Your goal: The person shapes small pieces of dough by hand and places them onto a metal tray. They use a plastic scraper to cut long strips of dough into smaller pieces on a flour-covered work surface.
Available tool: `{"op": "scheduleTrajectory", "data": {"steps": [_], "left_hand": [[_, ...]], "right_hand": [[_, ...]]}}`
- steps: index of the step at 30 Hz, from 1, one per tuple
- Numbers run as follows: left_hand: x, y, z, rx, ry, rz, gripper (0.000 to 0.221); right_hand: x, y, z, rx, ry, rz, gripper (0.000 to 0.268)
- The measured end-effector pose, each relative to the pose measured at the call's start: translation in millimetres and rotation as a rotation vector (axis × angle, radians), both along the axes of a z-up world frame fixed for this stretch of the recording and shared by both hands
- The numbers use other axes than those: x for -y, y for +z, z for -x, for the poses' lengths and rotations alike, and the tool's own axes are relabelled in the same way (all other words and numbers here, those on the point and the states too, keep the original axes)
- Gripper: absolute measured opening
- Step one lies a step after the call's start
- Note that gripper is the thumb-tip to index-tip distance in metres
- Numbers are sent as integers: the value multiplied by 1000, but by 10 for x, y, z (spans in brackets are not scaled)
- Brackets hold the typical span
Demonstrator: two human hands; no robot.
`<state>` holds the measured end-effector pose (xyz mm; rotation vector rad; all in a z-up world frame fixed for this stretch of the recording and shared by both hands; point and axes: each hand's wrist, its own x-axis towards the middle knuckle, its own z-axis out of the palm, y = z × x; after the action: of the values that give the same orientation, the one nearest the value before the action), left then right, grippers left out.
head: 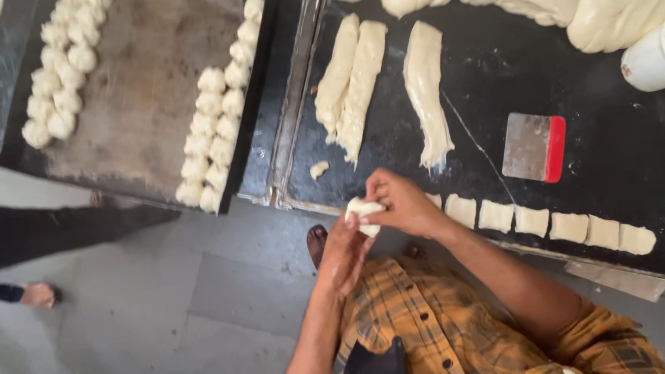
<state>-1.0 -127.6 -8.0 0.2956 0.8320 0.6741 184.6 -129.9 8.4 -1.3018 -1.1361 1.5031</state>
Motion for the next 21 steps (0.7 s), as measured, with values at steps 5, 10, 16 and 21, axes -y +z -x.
{"op": "scheduleTrajectory", "data": {"steps": [5,10,16,21], "left_hand": [[26,-313,-210,-219,-123,-555,28],[-72,-439,-241,-312,-105,-475,25],[-276,-64,-355,-155,-64,-304,27],[-509,-2,-351,-263,-115,-560,25]], "right_hand": [[400,47,-323,110,-158,-22,45],[455,-51,-729,792,-517,-323,16],[136,-211,-560,1212,-341,-430,22],[138,-384,-457,1320,-276,-349,27]]}}
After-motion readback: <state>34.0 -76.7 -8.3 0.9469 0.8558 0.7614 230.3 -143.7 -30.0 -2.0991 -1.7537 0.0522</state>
